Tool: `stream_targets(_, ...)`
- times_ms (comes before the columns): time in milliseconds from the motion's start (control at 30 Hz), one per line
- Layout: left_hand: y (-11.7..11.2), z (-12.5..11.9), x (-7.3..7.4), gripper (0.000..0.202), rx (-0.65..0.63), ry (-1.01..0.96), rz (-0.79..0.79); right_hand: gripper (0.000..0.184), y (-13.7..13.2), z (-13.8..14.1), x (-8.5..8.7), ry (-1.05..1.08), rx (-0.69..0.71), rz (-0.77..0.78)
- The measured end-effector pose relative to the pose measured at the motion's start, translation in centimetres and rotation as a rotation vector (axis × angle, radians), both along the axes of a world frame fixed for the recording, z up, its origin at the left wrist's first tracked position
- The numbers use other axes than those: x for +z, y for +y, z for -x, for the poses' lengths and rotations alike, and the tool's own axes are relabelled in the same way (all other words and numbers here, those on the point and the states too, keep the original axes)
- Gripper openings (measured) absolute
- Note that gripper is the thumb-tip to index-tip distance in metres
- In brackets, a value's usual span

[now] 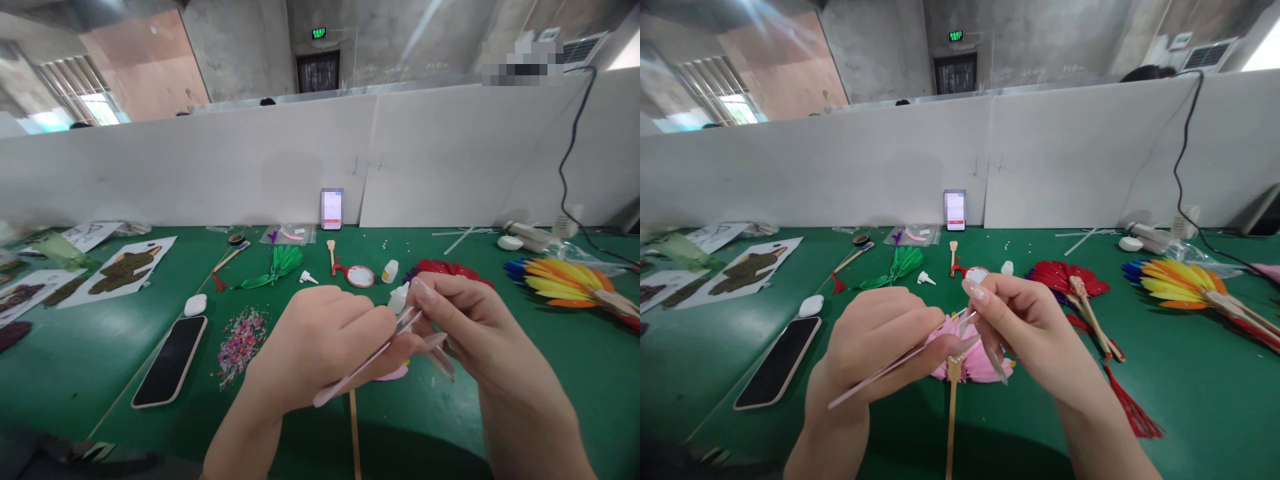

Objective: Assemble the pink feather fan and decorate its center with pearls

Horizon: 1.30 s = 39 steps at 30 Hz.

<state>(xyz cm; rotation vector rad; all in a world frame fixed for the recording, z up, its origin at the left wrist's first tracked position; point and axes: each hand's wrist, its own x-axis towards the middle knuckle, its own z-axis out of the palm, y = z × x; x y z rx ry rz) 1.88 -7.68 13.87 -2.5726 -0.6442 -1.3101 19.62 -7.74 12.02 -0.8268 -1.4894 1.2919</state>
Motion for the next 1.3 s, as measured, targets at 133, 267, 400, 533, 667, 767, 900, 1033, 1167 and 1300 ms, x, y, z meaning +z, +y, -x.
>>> stream_targets(133,0.16,0.11,-0.07,0.027,-0.012,-0.026,0.004,0.036,-0.27,0.1,0.08,0.021,-0.012,0.015)
stream_targets(267,0.12,0.03,-0.06,0.027,-0.009,-0.023,-0.008,0.038,-0.53,0.21,0.3,0.012,-0.03,0.045)
stream_targets(400,-0.02,-0.27,-0.07,0.027,0.01,-0.031,-0.01,0.035,-0.71,0.29,0.2,0.015,-0.056,0.045)
stream_targets(533,-0.06,-0.48,0.01,0.026,-0.014,-0.028,-0.026,0.036,-0.89,0.39,0.28,0.006,-0.107,0.018)
stream_targets(667,-0.08,-0.5,0.08,0.029,-0.013,-0.004,-0.024,0.034,-0.96,0.31,0.41,-0.022,-0.114,-0.018)
stream_targets(767,-0.11,-0.54,0.05,0.031,-0.017,0.001,-0.032,0.034,-0.84,0.11,0.27,-0.031,-0.118,-0.041)
stream_targets(900,-0.14,-0.62,-0.01,0.031,-0.031,0.0,-0.017,0.034,-0.74,-0.16,-0.02,-0.046,-0.11,-0.094)
stream_targets(1033,-0.09,-0.56,-0.02,0.029,-0.04,0.023,0.004,0.033,-0.71,-0.19,-0.13,-0.055,-0.103,-0.107)
stream_targets(1167,0.03,-0.44,-0.06,0.026,-0.045,0.022,0.031,0.035,-0.46,-0.06,-0.08,-0.065,-0.115,-0.113)
stream_targets(1300,0.2,-0.35,-0.19,0.026,-0.052,0.018,0.034,0.036,-0.21,-0.13,-0.06,-0.071,-0.095,-0.109)
